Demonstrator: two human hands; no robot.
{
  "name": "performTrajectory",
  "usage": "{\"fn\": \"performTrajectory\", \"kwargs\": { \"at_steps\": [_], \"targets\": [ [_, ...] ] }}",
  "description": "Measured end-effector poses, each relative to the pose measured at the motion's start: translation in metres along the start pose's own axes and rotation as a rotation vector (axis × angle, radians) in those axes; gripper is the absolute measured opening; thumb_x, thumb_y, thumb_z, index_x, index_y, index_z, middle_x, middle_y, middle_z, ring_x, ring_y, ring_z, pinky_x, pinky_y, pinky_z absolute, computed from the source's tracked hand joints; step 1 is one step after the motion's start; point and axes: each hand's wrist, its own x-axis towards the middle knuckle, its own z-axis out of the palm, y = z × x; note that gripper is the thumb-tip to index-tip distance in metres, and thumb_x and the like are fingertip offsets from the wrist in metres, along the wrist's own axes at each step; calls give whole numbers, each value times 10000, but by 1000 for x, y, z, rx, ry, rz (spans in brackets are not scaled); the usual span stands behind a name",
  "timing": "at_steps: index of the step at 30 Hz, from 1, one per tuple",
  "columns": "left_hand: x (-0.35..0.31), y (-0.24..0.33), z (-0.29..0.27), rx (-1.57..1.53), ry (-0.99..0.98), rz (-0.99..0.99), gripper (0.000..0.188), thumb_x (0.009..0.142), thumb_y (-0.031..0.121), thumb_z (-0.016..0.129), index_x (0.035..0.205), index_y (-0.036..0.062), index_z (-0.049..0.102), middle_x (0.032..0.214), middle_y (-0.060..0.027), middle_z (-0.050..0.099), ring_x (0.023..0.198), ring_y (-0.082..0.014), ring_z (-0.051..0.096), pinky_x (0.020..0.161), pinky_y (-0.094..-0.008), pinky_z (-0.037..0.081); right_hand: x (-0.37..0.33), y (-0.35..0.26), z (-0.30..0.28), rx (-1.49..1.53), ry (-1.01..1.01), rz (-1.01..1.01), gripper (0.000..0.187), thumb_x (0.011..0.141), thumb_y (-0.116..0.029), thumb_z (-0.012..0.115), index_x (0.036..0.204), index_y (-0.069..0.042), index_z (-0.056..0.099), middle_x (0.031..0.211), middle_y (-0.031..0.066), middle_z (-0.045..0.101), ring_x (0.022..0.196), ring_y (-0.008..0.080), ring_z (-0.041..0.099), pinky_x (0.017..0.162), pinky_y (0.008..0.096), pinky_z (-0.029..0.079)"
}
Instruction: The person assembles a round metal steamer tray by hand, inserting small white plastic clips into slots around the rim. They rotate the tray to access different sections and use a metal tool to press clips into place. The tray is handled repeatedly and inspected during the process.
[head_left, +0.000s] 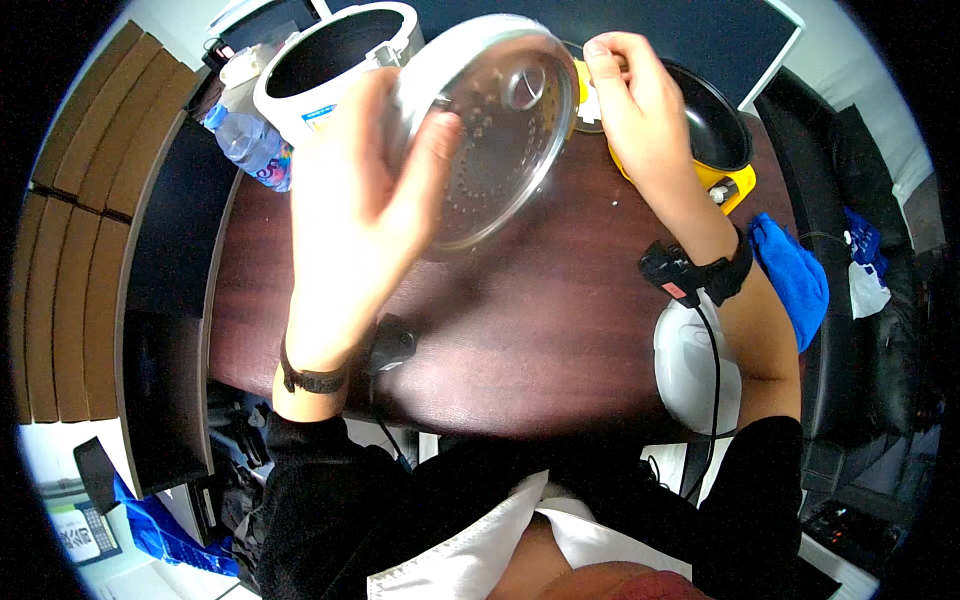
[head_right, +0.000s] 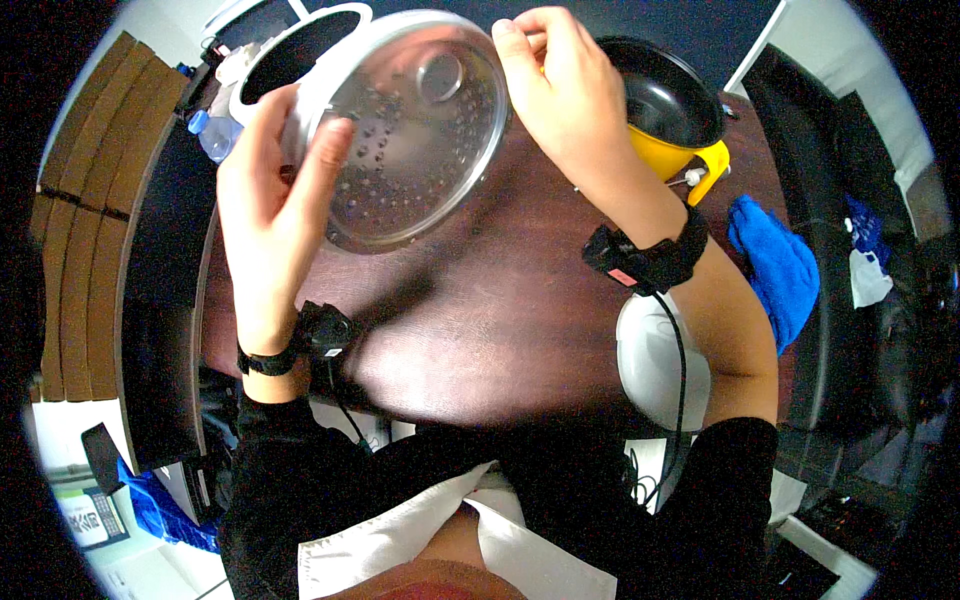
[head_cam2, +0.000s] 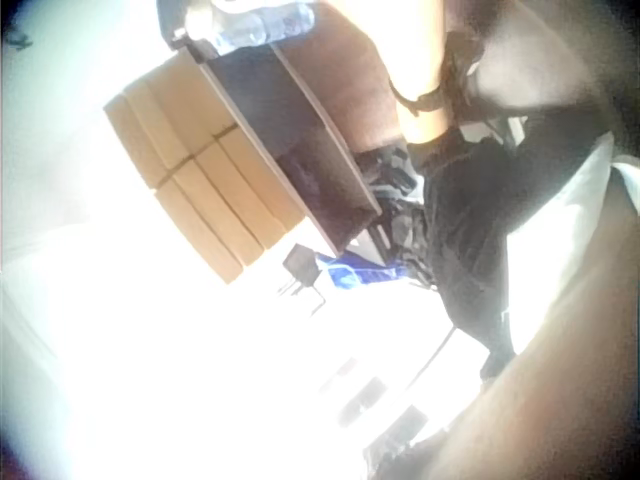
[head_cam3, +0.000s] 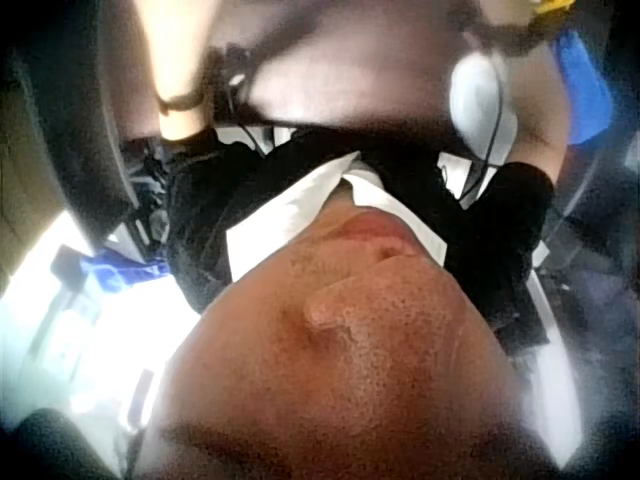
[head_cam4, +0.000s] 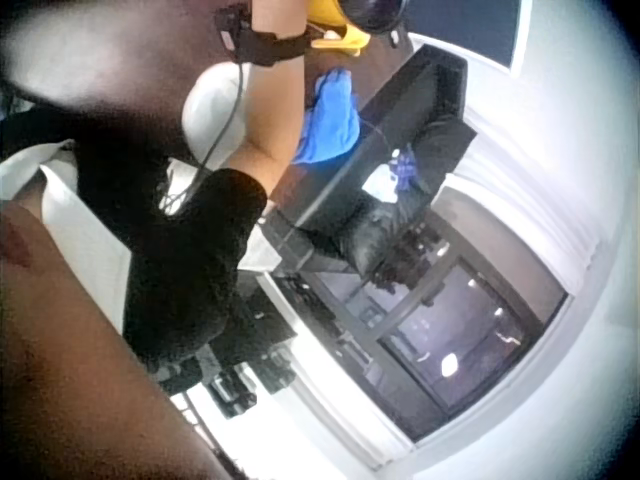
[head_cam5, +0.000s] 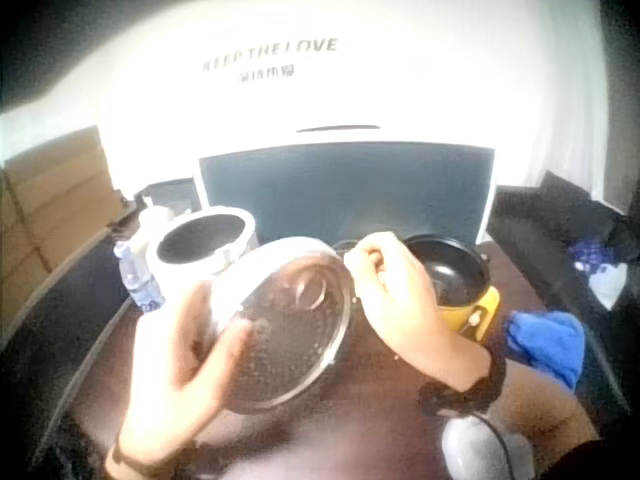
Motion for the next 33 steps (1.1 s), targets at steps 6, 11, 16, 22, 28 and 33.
{"fn": "performTrajectory", "kwargs": {
  "at_steps": [6,11,16,22,28,33],
  "targets": [
    [4,-9,-2,-39,97,-21,303,902,269,656,1010,-9,607,710,-102,633,613,-125,596,572,-259,466,11,10,5,352,-232,213,407,966,-348,554,1209,-21,552,1081,74,621,974,141,580,845,270,452],
    [6,-10,1,-125,98,-48,303,892,264,670,1001,-13,610,719,-74,643,631,-101,599,590,-244,473,18,-2,-9,362,-319,214,320,930,-144,602,1192,15,511,1061,117,628,984,177,620,858,287,493],
    [10,-13,-7,23,-7,-130,307,863,243,710,1003,-14,618,737,-22,616,661,-63,540,607,-213,435,17,-13,-10,161,-260,112,268,900,-144,643,1094,28,574,972,132,647,864,184,642,776,287,516],
    [10,-24,-2,145,-166,-117,330,842,295,704,940,-5,609,662,-166,596,561,-241,603,535,-337,463,12,-5,-7,-64,-306,-236,375,871,-259,691,1123,-3,581,1009,94,626,909,152,603,802,274,479],
    [8,-31,2,229,-181,5,296,844,256,686,938,-8,592,686,-188,602,636,-337,624,581,-390,474,8,29,-19,-200,-741,-59,332,916,-323,610,1016,-8,635,810,90,649,733,186,626,667,294,495],
    [7,-33,1,248,-188,24,309,845,255,683,967,-15,594,739,-205,626,695,-350,644,622,-401,494,-10,32,-25,-562,-1234,517,329,956,-271,529,824,18,614,619,94,624,451,155,581,416,293,472]
  ]
}}
